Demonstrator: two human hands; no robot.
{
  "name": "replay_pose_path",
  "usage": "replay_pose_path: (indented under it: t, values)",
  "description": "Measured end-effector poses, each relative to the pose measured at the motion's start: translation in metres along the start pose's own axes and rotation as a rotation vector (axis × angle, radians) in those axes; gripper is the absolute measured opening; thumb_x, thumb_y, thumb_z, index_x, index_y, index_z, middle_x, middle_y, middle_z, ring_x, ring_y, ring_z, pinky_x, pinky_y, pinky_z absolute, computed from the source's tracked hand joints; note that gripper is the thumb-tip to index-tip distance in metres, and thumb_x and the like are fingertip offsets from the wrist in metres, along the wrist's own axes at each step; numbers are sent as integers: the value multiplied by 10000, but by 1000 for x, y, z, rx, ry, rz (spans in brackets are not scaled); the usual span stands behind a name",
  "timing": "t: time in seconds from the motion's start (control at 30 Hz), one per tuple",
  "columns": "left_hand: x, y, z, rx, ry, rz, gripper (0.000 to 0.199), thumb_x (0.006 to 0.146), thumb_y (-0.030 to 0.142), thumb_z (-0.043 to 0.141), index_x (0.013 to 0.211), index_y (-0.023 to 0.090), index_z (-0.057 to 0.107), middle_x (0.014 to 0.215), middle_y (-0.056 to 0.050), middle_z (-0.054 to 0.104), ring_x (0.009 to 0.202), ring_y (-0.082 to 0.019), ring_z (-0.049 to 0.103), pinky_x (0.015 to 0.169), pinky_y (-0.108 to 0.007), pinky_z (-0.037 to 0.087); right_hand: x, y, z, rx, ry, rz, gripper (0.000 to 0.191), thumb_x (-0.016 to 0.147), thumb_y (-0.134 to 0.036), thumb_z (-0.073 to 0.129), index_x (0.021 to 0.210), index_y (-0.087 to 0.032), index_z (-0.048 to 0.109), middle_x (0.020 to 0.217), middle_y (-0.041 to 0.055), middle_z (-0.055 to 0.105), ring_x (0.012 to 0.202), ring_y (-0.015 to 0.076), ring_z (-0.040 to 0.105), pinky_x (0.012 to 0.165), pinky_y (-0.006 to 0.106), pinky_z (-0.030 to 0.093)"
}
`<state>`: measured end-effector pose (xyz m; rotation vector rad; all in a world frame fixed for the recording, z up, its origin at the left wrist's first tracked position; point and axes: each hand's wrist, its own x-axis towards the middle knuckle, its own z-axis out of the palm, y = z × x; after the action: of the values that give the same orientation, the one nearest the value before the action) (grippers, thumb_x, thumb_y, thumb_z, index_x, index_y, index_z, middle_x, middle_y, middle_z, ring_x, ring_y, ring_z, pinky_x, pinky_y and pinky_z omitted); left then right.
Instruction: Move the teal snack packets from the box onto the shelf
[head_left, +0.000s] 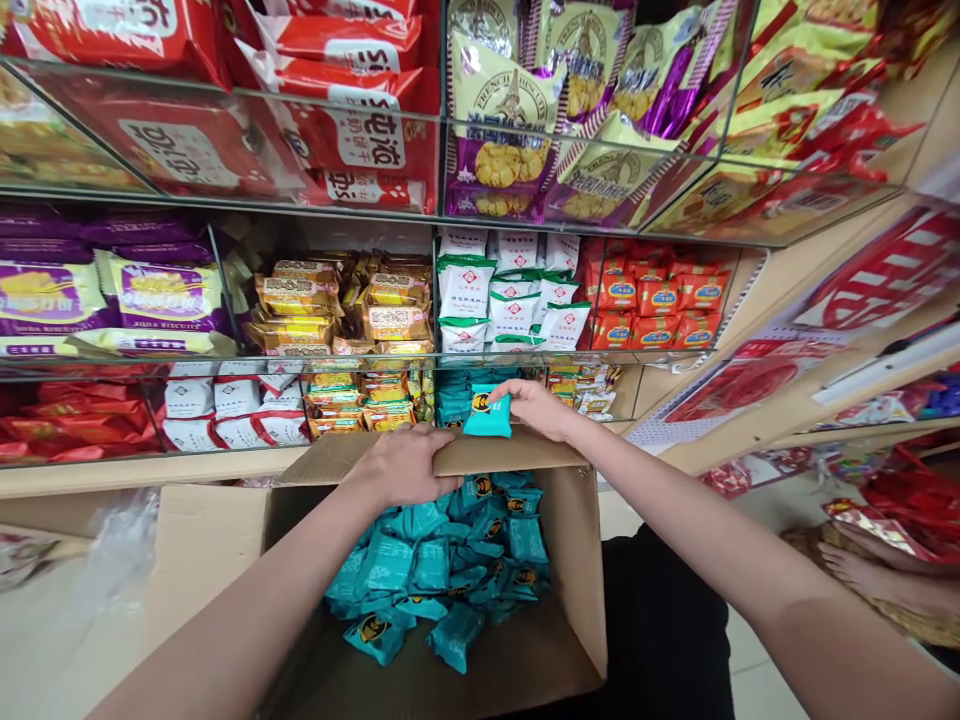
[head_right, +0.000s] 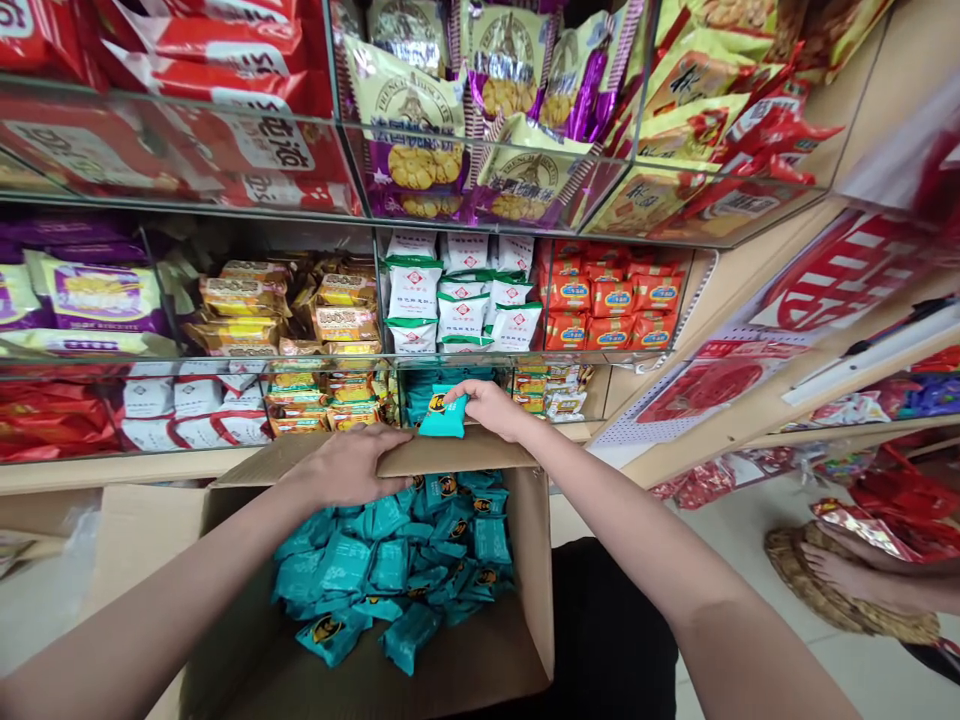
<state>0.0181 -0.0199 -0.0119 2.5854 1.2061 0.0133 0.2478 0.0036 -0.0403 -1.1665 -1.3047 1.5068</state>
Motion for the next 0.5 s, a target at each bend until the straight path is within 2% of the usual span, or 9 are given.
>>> replay_pose_path:
  t: [0.07, 0.13, 0.2, 0.27, 0.33, 0.4, 0.5]
  values:
    - [0, 0, 0, -16, 7, -2, 598, 648, 540, 519, 1189, 287, 490, 1139, -57, 569, 1017, -253, 530, 862, -370, 396, -1, 0, 2, 94, -57, 43, 236, 612, -134, 550, 844, -153, 591, 740, 2, 643, 685, 122, 608, 719, 304, 489]
    - [0, 1, 0, -27, 9, -9, 589, 646, 538, 521, 1180, 290, 498, 1137, -56, 570, 1016, -255, 530, 865, -373, 393, 0, 1, 1, 80, -76, 69, 260, 657, -179, 552, 913, -143, 581, 821, 34, 648, 737, 132, 611, 734, 314, 487]
    - [0, 0, 1, -31, 9, -17, 594, 644, 539, 519, 1182, 288, 498, 1145, -59, 565, 1021, -260, 527, 871, -378, 389, 6, 4, -3, -174, 20, 63, 335, 714, -200, 528, 1044, -149, 538, 918, 54, 637, 788, 135, 607, 734, 308, 489]
    - [0, 0, 2, -31, 9, -24, 607, 642, 539, 517, 1189, 278, 495, 1156, -65, 558, 1021, -264, 526, 874, -385, 387, 17, 8, -9, -614, 171, 67, 475, 729, -186, 529, 1195, -175, 439, 1060, 66, 593, 867, 136, 590, 744, 278, 481]
    - [0, 0, 2, -24, 10, -27, 615, 644, 538, 514, 1197, 271, 489, 1161, -67, 556, 1021, -264, 525, 876, -386, 387, 31, 12, -16, -967, 259, 92, 605, 706, -163, 564, 1275, -165, 356, 1195, 98, 508, 981, 161, 547, 788, 267, 457]
    - [0, 0, 3, -13, 9, -27, 618, 647, 537, 510, 1204, 272, 482, 1162, -66, 556, 1026, -265, 522, 876, -387, 388, 44, 14, -21, -1121, 250, 123, 594, 685, -132, 579, 1250, -120, 398, 1221, 132, 481, 1047, 199, 508, 840, 276, 424]
    - [-1, 1, 3, -7, 10, -32, 629, 642, 546, 507, 1205, 266, 482, 1167, -71, 552, 1026, -274, 519, 875, -397, 391, 61, 16, -24, -1252, 100, 111, 444, 674, -50, 546, 1109, -144, 542, 1144, 97, 550, 1050, 206, 507, 872, 259, 387]
